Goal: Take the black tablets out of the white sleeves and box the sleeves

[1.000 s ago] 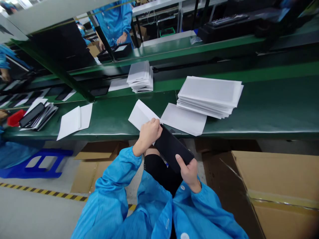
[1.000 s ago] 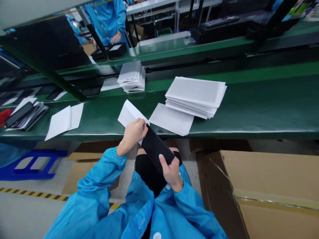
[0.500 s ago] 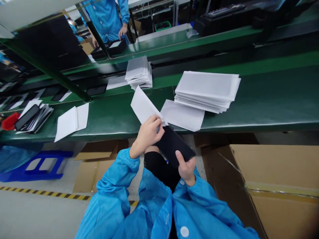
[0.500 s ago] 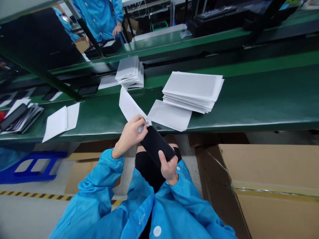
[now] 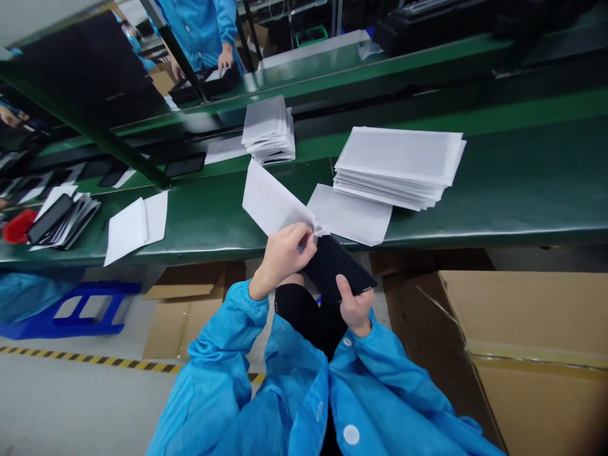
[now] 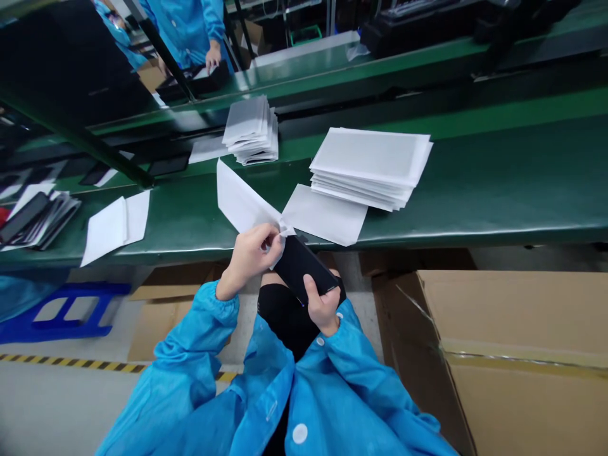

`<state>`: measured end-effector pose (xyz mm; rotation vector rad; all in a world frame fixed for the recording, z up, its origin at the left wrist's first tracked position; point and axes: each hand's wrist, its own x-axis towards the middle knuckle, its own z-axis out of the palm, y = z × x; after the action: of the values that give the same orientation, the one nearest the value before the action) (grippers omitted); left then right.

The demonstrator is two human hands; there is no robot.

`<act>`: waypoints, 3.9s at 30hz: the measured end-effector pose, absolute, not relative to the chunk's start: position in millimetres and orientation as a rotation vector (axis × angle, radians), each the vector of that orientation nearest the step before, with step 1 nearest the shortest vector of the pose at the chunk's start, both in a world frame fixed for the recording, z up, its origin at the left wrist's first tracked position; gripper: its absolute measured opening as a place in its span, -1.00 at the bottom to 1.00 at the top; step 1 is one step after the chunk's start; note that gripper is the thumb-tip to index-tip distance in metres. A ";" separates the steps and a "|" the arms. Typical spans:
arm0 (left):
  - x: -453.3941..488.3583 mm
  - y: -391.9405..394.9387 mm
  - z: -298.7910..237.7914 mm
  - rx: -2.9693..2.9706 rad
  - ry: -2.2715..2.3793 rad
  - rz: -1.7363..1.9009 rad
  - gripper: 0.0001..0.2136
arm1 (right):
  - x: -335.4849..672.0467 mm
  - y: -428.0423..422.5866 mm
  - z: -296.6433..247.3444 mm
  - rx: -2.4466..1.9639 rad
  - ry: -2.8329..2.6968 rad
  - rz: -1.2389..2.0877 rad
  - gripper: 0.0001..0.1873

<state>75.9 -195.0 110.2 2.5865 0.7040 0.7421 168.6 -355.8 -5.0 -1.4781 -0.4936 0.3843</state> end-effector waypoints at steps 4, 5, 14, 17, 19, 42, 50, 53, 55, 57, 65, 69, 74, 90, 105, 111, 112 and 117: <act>69.1 -198.5 96.3 2.694 0.735 0.622 -0.84 | 170.1 -355.6 -6.5 -1.474 -0.453 0.443 -0.47; 66.6 -201.2 91.9 2.734 0.754 0.564 -0.84 | 170.2 -355.0 -6.5 -1.477 -0.427 0.449 -0.45; 53.1 -211.3 70.8 2.789 0.844 0.360 -0.81 | 168.5 -353.1 -10.8 -1.516 -0.333 0.442 -0.33; 55.1 -218.3 77.5 2.671 0.615 0.334 -0.86 | 164.8 -348.9 -13.9 -1.533 -0.329 0.437 -0.33; 57.7 -226.8 80.8 2.589 0.463 0.298 -0.89 | 163.5 -344.4 -15.4 -1.546 -0.343 0.428 -0.32; 40.4 -213.2 77.6 2.493 0.751 0.480 -0.92 | 194.0 -348.1 -14.3 -1.227 -0.445 0.961 -0.43; -54.0 -212.4 14.2 1.532 1.421 0.827 -0.58 | 187.8 -351.9 -21.1 -1.245 -0.408 0.927 -0.30; -61.5 -233.4 11.2 1.274 1.217 0.675 -0.48 | 188.1 -352.7 -25.7 -1.251 -0.545 1.006 -0.34; -59.5 -241.5 18.5 1.236 1.184 0.652 -0.50 | 192.3 -352.6 -28.3 -1.254 -0.620 1.020 -0.46; -55.6 -243.0 28.7 1.269 1.151 0.647 -0.54 | 200.0 -352.6 -29.2 -1.288 -0.654 0.971 -0.62; -23.4 -219.2 51.9 1.351 1.011 0.667 -0.58 | 234.2 -364.5 -7.9 -1.310 -0.703 0.787 -0.72; 4.2 -207.8 59.7 1.364 0.920 0.602 -0.56 | 252.5 -374.1 -0.1 -1.267 -0.565 0.809 -0.64; 40.5 -192.8 66.6 1.294 0.817 0.613 -0.53 | 292.8 -383.5 6.2 -1.209 -0.540 0.858 -0.52; 118.3 -145.9 31.5 2.210 1.121 0.684 -0.20 | 374.2 -303.9 -5.5 -1.651 -0.642 -0.038 -0.64; 171.2 -123.1 22.2 2.576 0.853 0.378 -0.21 | 354.6 -323.4 -29.4 -2.109 -1.347 -0.047 -0.26; 218.1 -104.5 20.2 2.642 0.694 0.429 -0.22 | 373.5 -304.7 -26.3 -2.170 -1.164 -0.217 -0.34; 226.4 -100.2 19.8 2.647 0.666 0.447 -0.22 | 374.6 -302.7 -24.3 -2.181 -1.128 -0.245 -0.37; 259.7 -86.5 21.1 2.651 0.584 0.452 -0.21 | 357.8 -290.2 14.7 -2.089 -1.070 -0.397 -0.66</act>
<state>259.7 -86.5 21.1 2.6511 0.5842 0.4518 357.8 -290.2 14.7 -2.0892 -1.0695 -0.3975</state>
